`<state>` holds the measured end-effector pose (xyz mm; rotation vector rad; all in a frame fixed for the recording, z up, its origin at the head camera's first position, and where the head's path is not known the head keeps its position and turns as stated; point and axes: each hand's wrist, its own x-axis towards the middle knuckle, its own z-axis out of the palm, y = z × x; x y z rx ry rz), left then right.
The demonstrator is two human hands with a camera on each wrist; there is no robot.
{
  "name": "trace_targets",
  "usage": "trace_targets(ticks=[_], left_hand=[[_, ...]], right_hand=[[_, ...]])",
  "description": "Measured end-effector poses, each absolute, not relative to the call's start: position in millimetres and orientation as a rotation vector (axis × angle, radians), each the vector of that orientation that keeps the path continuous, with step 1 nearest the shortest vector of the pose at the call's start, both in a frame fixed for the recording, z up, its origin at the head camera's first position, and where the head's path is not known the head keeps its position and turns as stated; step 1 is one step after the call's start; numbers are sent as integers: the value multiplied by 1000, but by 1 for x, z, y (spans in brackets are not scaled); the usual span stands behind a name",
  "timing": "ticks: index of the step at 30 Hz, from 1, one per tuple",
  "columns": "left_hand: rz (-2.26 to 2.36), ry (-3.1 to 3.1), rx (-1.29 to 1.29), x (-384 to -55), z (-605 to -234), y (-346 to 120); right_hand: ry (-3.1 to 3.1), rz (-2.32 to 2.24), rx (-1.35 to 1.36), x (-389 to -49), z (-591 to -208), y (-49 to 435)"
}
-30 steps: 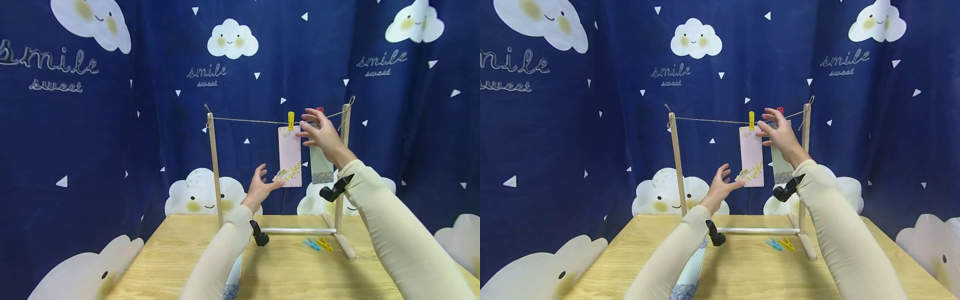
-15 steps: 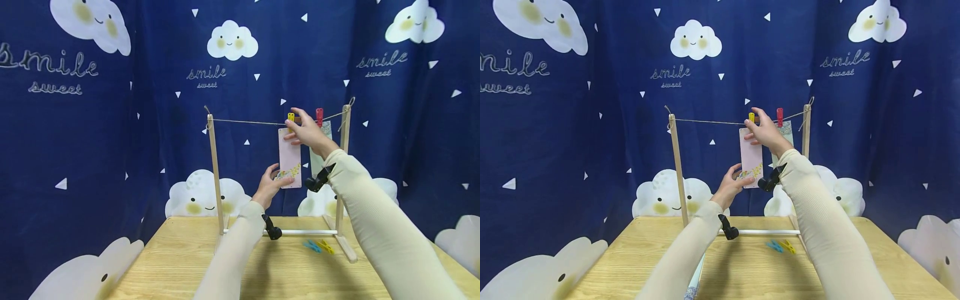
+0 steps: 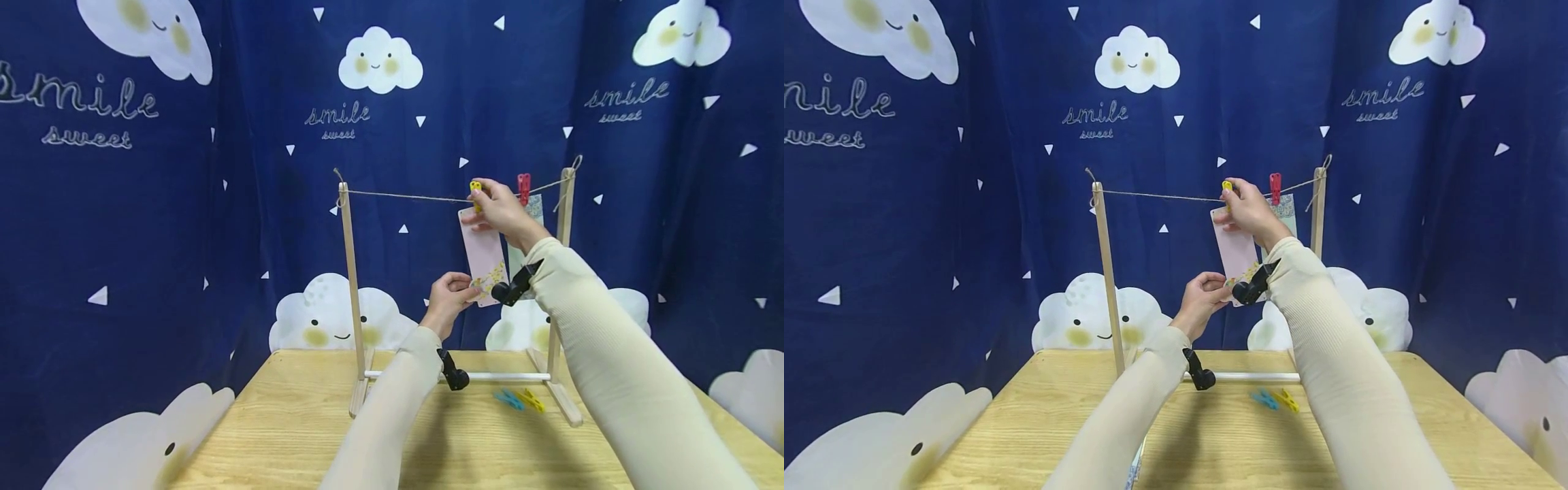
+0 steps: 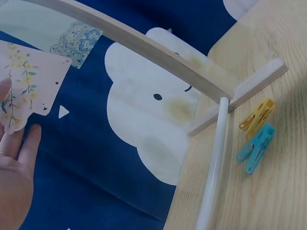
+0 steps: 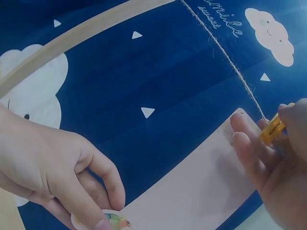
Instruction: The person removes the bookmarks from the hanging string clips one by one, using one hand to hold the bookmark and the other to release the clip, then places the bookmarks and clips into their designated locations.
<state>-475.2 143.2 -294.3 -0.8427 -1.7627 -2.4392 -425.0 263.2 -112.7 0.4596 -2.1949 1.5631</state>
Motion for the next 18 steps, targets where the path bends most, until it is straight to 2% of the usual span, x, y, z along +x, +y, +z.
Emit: trace_targets(ticks=[10, 18], left_hand=[[-2369, -1867, -841, -475, -292, 143], [-2341, -1905, -982, -481, -289, 132]], right_hand=[[-2168, 1562, 427, -426, -111, 267], [-2219, 1416, 383, -417, -108, 271]])
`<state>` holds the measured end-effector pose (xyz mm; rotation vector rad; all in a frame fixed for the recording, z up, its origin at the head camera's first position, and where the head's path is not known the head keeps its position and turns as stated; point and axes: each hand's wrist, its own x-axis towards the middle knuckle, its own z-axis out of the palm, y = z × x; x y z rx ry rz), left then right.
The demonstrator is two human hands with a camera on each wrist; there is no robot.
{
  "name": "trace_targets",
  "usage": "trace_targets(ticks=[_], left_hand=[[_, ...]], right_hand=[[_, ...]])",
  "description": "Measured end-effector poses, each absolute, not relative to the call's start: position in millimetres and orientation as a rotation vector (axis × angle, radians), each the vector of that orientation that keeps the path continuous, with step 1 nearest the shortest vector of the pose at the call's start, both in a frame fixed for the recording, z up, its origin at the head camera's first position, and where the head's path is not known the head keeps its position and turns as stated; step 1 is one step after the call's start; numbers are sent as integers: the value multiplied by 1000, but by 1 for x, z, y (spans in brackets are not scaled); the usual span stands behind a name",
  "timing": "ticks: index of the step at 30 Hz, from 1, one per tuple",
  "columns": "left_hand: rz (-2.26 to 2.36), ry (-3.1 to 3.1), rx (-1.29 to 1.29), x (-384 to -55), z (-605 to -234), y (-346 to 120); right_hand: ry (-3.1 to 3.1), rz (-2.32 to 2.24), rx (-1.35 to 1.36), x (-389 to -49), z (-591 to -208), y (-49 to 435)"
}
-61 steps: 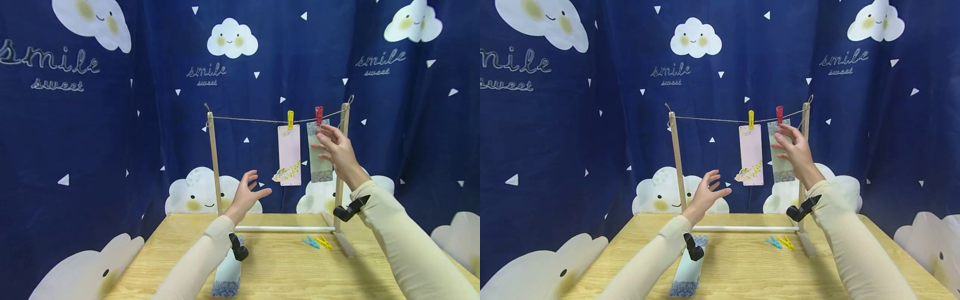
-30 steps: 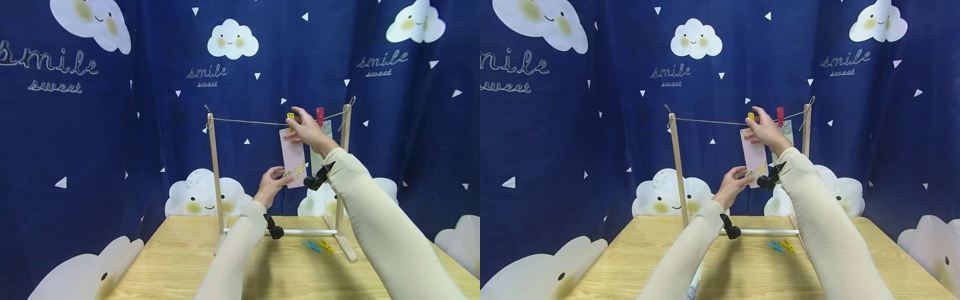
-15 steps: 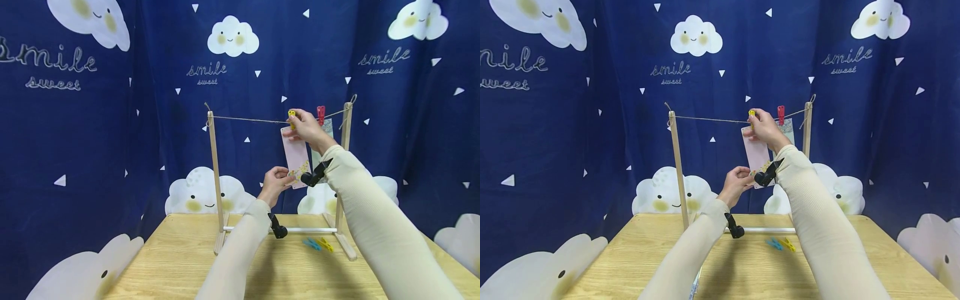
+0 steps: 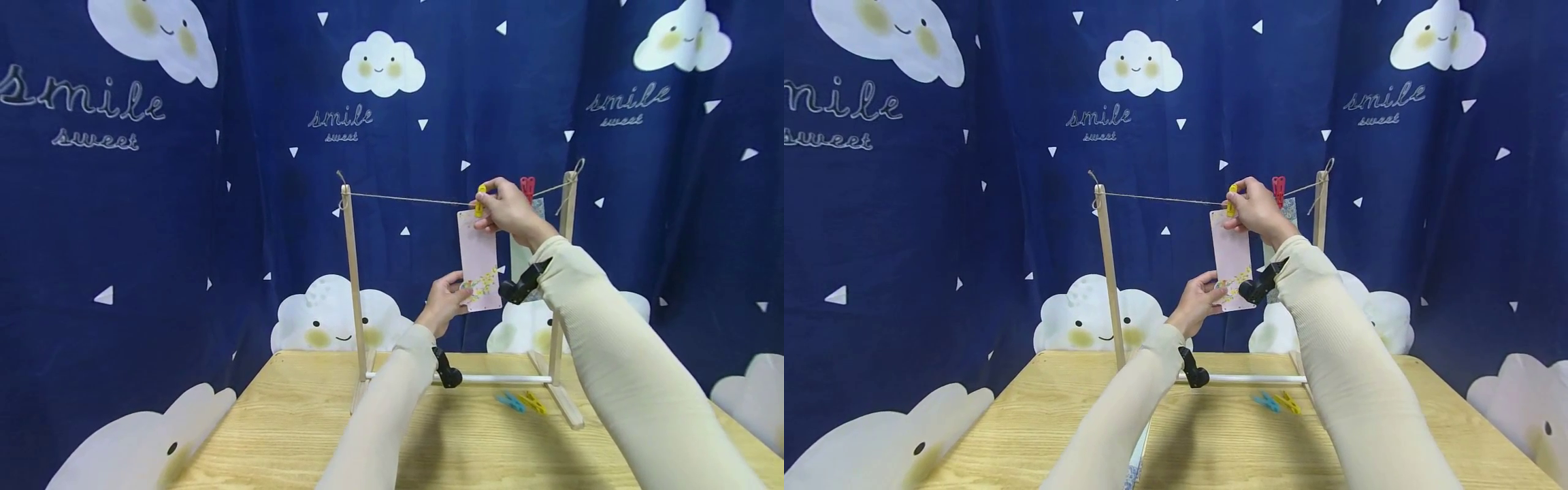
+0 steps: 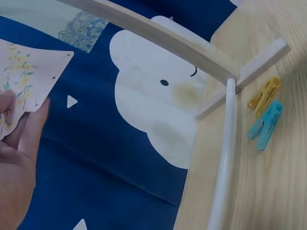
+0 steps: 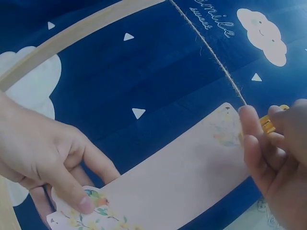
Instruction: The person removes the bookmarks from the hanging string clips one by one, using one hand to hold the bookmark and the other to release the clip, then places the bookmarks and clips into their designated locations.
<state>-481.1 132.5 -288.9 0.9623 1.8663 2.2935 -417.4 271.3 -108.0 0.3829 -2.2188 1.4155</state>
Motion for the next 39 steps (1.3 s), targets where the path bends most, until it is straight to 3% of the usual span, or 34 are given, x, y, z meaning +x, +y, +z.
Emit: trace_targets(ticks=[9, 24, 39], left_hand=[[2225, 1838, 1007, -482, -278, 122], [2245, 1775, 1024, -484, -275, 120], [2238, 1814, 1025, -482, -278, 108]], right_hand=[[-1974, 1581, 380, -422, -116, 269], [-896, 2493, 401, -424, -121, 241], [-897, 2531, 584, -423, -127, 235]])
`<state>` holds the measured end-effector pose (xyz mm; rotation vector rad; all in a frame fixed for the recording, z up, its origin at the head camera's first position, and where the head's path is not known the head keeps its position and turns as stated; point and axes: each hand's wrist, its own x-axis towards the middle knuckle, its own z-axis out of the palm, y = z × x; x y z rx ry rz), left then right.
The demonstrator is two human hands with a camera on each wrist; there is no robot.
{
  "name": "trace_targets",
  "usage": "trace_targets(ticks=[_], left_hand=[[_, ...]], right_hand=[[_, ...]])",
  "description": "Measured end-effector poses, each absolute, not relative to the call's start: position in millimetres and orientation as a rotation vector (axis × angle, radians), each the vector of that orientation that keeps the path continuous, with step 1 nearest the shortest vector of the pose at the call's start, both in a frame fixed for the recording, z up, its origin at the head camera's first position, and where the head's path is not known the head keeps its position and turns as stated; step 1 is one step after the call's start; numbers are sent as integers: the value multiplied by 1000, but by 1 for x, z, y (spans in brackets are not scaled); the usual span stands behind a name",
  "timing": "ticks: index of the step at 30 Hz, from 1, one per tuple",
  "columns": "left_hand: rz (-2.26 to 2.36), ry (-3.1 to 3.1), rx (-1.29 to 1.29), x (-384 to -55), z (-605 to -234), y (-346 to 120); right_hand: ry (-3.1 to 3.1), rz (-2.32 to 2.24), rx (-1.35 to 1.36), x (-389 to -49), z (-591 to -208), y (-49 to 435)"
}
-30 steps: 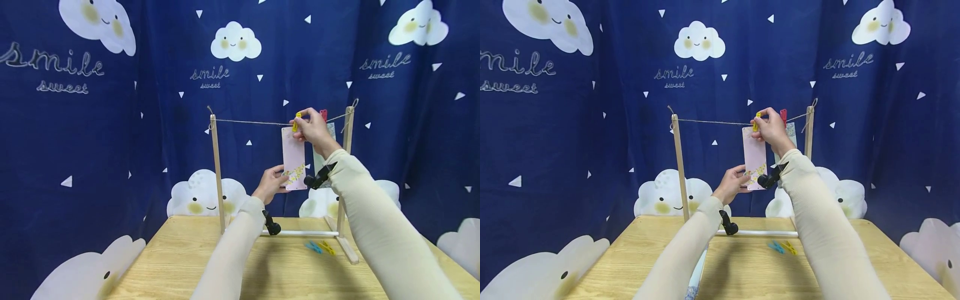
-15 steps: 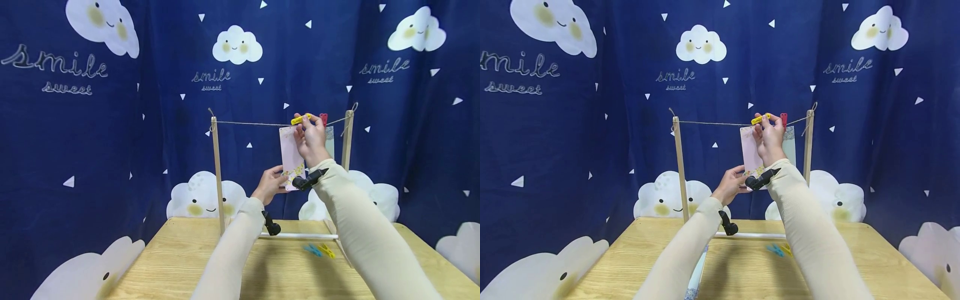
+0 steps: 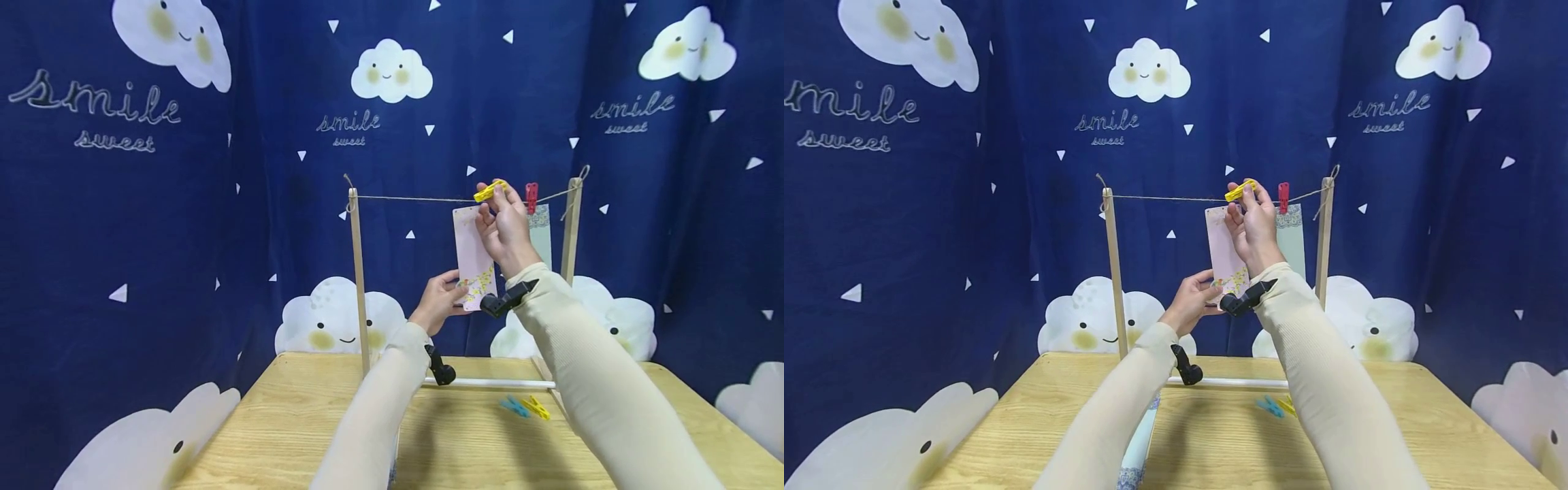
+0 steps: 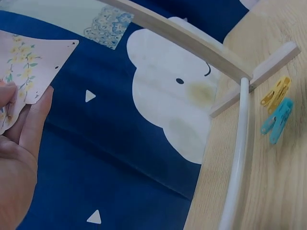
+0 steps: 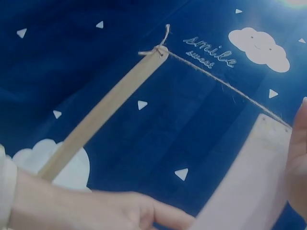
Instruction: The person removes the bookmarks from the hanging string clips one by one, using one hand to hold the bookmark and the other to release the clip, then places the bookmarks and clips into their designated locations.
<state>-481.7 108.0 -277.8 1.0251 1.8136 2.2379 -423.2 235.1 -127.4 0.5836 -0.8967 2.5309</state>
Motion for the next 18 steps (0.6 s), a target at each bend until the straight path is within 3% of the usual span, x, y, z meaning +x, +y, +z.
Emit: trace_targets(ticks=[18], left_hand=[[2215, 1875, 1066, -482, -292, 85]], right_hand=[[-1377, 2271, 632, -419, -158, 265]])
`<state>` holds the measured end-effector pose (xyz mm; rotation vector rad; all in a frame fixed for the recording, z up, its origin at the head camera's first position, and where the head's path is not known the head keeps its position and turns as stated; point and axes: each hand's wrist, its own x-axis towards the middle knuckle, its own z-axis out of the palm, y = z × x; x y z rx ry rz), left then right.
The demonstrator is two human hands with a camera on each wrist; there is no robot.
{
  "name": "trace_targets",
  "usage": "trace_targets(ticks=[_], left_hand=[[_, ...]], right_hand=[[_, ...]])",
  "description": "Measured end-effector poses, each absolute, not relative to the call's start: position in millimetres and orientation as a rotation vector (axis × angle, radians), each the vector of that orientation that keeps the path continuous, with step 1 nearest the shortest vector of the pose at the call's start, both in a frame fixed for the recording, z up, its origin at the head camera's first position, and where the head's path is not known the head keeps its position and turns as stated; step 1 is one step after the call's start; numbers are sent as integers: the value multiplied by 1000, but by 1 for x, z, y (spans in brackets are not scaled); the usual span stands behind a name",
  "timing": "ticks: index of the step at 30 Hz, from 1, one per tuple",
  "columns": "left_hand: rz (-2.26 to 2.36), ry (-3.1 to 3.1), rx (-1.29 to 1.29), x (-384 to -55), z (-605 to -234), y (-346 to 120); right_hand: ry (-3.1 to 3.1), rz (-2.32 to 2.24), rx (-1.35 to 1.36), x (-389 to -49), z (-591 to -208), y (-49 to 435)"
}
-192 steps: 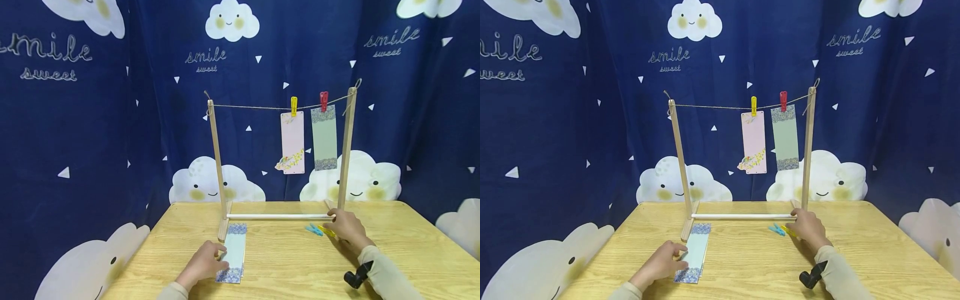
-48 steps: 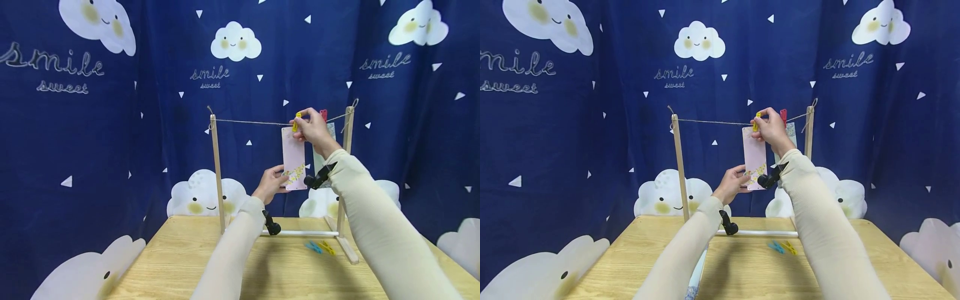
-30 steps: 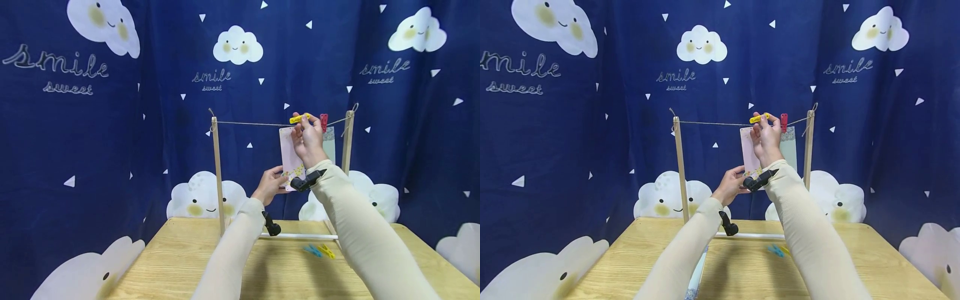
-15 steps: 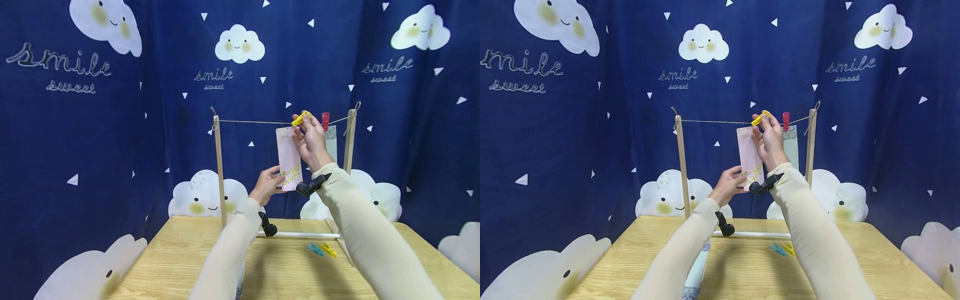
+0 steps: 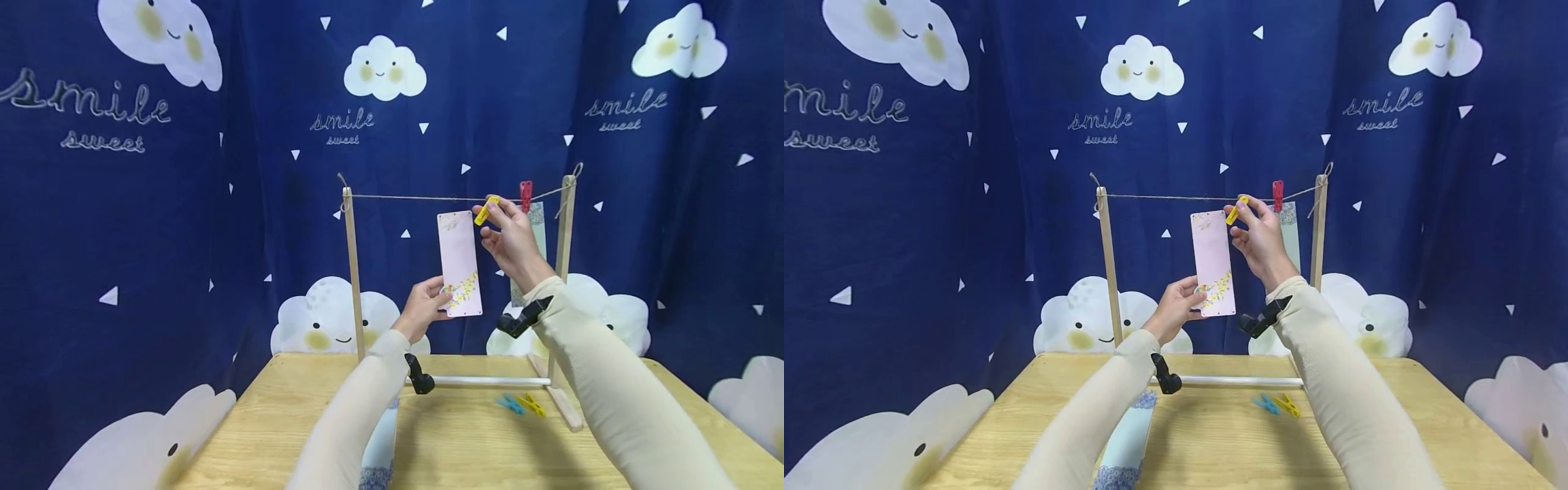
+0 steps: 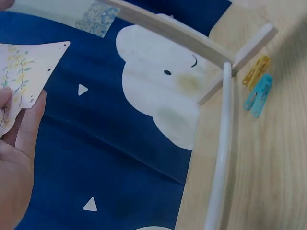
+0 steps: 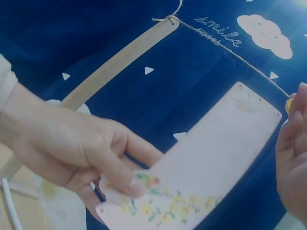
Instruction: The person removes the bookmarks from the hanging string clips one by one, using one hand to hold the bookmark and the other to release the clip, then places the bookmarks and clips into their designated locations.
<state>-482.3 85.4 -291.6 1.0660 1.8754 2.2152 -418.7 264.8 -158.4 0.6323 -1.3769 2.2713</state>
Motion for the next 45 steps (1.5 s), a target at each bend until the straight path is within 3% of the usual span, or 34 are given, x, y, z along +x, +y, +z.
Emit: trace_targets(ticks=[28, 45], left_hand=[[2188, 1920, 1113, -463, -294, 47], [2109, 1940, 1109, -460, -320, 30]], right_hand=[[-1565, 2227, 661, -400, -187, 277], [-1650, 2193, 602, -396, -214, 284]])
